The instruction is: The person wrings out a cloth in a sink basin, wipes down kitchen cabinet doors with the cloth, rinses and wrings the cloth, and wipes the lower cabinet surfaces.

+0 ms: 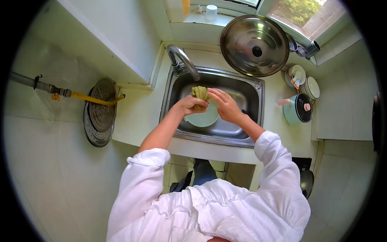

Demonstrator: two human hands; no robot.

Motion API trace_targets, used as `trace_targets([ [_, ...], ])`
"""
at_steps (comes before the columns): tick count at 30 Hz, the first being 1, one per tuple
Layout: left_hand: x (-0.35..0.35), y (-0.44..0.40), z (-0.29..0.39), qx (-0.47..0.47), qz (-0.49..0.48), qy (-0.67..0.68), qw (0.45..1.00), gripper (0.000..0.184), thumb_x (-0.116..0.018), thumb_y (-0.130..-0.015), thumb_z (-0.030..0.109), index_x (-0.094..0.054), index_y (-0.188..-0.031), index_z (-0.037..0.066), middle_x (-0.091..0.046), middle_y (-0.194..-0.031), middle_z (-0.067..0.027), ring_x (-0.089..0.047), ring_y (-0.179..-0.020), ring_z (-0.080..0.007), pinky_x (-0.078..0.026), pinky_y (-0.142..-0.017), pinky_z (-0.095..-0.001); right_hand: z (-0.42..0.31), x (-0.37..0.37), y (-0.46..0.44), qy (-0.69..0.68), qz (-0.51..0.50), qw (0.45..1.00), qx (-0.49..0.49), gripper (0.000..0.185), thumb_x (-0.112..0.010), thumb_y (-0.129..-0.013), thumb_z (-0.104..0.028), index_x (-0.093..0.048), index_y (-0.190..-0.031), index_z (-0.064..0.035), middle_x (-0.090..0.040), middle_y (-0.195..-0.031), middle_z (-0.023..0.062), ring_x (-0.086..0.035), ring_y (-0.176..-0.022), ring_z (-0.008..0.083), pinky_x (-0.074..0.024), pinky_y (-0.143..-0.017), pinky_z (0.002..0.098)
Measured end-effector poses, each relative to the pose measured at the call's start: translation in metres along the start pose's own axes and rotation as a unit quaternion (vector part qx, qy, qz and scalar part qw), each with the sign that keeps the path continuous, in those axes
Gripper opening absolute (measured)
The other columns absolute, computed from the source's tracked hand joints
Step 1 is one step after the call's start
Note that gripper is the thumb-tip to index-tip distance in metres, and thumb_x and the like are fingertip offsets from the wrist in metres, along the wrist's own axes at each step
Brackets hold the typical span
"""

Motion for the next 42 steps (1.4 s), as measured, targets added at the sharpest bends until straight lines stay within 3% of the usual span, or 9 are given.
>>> trace_targets([
  [2, -0.006, -0.009, -0.001, 0.05, -0.082, -0.121, 0.988, 0.021, -0.074, -0.072, 0.0, -0.06, -0.086, 0.008, -0.06, -0.076, -0.0027, -0.058, -0.064, -0.0134, -0.049, -0.054, -0.0257, -0.018, -0.006, -0.015, 0.22, -0.047, 0.97, 0.094, 0.058, -0.063, -0.073, -0.007, -0.047, -0.129, -0.0094, -0.045, -0.138, 0.0103, -0.043, -0.127, 0.03, -0.0308, -0.108, 0.0471],
  [6, -0.028, 0.0, 0.003, 0.138, -0.044, -0.277, 0.95, 0.019, -0.074, -0.07, 0.001, -0.057, -0.066, 0.007, -0.054, -0.06, -0.0035, -0.051, -0.047, -0.0127, -0.036, -0.04, -0.0256, -0.032, 0.001, -0.031, 0.177, 0.043, 0.964, 0.193, 0.048, -0.064, -0.073, -0.015, -0.051, -0.118, -0.0037, -0.057, -0.117, 0.0107, -0.054, -0.111, 0.0293, -0.0433, -0.095, 0.0408],
  [11, -0.037, -0.002, 0.018, 0.158, -0.012, -0.398, 0.903, 0.014, -0.073, -0.067, 0.004, -0.06, -0.068, 0.007, -0.057, -0.061, -0.0052, -0.051, -0.046, -0.0132, -0.036, -0.039, -0.0257, -0.009, -0.004, -0.041, 0.181, 0.033, 0.978, 0.098, 0.028, -0.066, -0.069, -0.017, -0.057, -0.093, -0.0055, -0.06, -0.083, 0.0079, -0.062, -0.083, 0.0258, -0.0519, -0.062, 0.035],
  [17, -0.061, 0.006, 0.057, -0.221, 0.195, -0.805, 0.514, 0.013, -0.062, -0.071, 0.011, -0.062, -0.07, -0.001, -0.067, -0.072, -0.0187, -0.068, -0.066, -0.0325, -0.054, -0.057, -0.0396, 0.018, -0.013, -0.042, 0.093, -0.079, 0.976, -0.183, 0.011, -0.061, -0.073, -0.011, -0.063, -0.079, -0.0021, -0.064, -0.069, 0.0153, -0.065, -0.072, 0.0319, -0.0515, -0.066, 0.0398],
  [21, -0.078, 0.011, 0.055, -0.289, 0.137, -0.854, 0.41, 0.013, -0.057, -0.079, 0.014, -0.056, -0.085, 0.003, -0.067, -0.072, -0.0186, -0.067, -0.064, -0.0326, -0.054, -0.055, -0.0411, 0.03, -0.023, -0.031, -0.133, -0.005, 0.969, -0.209, 0.011, -0.055, -0.076, -0.008, -0.06, -0.069, -0.0011, -0.06, -0.058, 0.0146, -0.061, -0.056, 0.0288, -0.0461, -0.052, 0.0377],
  [23, -0.086, 0.018, 0.054, -0.302, 0.107, -0.871, 0.373, 0.013, -0.057, -0.08, 0.015, -0.054, -0.086, 0.004, -0.066, -0.07, -0.0168, -0.067, -0.062, -0.0313, -0.053, -0.053, -0.0401, 0.035, -0.046, -0.007, -0.327, -0.093, 0.837, -0.428, 0.012, -0.052, -0.077, -0.005, -0.056, -0.067, -0.0014, -0.053, -0.052, 0.0082, -0.05, -0.043, 0.0202, -0.0323, -0.039, 0.0335],
  [30, -0.094, 0.04, 0.033, -0.457, -0.021, -0.863, 0.213, 0.025, -0.06, -0.078, 0.022, -0.056, -0.098, 0.008, -0.052, -0.055, -0.0012, -0.06, -0.047, -0.0217, -0.046, -0.042, -0.0312, -0.006, -0.07, 0.018, -0.596, -0.064, 0.66, -0.453, 0.021, -0.035, -0.061, 0.01, -0.045, -0.075, -0.0035, -0.043, -0.061, 0.0084, -0.032, -0.041, 0.0115, -0.017, -0.037, 0.0266],
  [37, -0.091, 0.066, 0.022, -0.5, 0.014, -0.842, 0.203, 0.051, -0.058, -0.078, 0.018, -0.051, -0.127, 0.009, -0.053, -0.073, -0.0017, -0.054, -0.062, -0.0182, -0.044, -0.054, -0.0273, -0.013, -0.073, 0.029, -0.561, -0.095, 0.69, -0.447, 0.038, -0.042, -0.06, 0.01, -0.049, -0.095, -0.0023, -0.049, -0.07, 0.01, -0.043, -0.047, 0.0141, -0.0264, -0.037, 0.0266],
  [42, -0.072, 0.069, 0.021, -0.467, 0.112, -0.784, 0.394, 0.071, -0.065, -0.071, 0.002, -0.04, -0.137, 0.012, -0.051, -0.092, -0.0088, -0.053, -0.087, -0.0281, -0.046, -0.082, -0.0371, 0.0, -0.054, 0.032, -0.459, -0.029, 0.797, -0.392, 0.048, -0.053, -0.07, 0.003, -0.049, -0.117, -0.003, -0.059, -0.094, 0.009, -0.06, -0.078, 0.0155, -0.0477, -0.057, 0.026],
])
Point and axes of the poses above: each hand's wrist, its own y-axis away from the middle knuckle, its own x-axis out of the back of the hand, z = x × y, the point moved 7 cm from there along -y, towards the middle knuckle
